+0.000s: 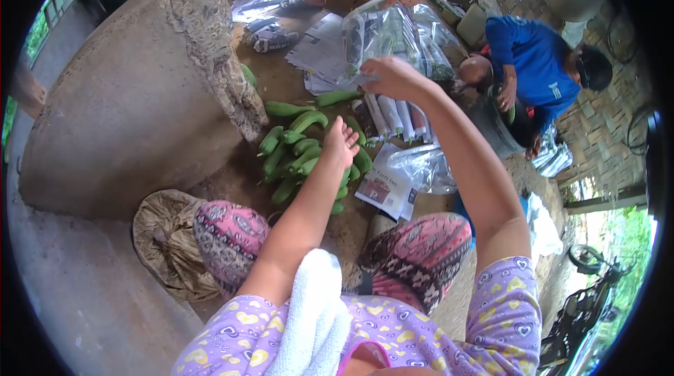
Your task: The person wraps individual green vegetables in newspaper, then places them into plastic bags. The person handles the vegetables one at a time, folds the newspaper around each, and stacks the wrapped items before bagging them.
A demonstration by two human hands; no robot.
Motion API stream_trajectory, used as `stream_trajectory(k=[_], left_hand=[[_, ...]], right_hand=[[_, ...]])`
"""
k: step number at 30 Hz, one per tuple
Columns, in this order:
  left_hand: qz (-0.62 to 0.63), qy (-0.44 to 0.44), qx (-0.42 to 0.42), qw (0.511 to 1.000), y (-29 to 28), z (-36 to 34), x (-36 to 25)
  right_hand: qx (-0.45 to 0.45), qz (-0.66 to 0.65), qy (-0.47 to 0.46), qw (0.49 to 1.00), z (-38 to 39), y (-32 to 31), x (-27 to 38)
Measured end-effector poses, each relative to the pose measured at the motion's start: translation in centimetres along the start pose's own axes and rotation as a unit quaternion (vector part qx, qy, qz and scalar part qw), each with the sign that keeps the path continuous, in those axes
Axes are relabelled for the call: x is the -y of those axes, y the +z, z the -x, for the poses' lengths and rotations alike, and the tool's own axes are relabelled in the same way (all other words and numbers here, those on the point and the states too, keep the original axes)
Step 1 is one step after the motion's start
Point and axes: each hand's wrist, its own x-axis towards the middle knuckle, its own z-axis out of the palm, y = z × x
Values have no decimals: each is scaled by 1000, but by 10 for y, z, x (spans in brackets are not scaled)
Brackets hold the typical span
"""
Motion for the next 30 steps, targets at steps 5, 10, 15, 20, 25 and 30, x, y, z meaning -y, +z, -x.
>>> stream_trajectory(k=[5,10,15,20,25,30], left_hand=[[52,-47,17,997,-17,-86,41],[122,-29,111,986,-10,-119,37],[261,-71,291,917,18,-134,11],[179,7,298,937,-7,-129,10],[204,-60,452,866,-12,-142,25],[283,-170,484,810,4,-113,97]], right_hand=[[-110,214,-53,969,-111,-20,-53],[132,364,138,912,-168,-69,-64],[288,286,150,901,-171,-50,-91],[237,203,78,947,-107,-39,-107],[73,68,83,992,-54,-20,-131],[36,132,-50,989,29,-28,-67]])
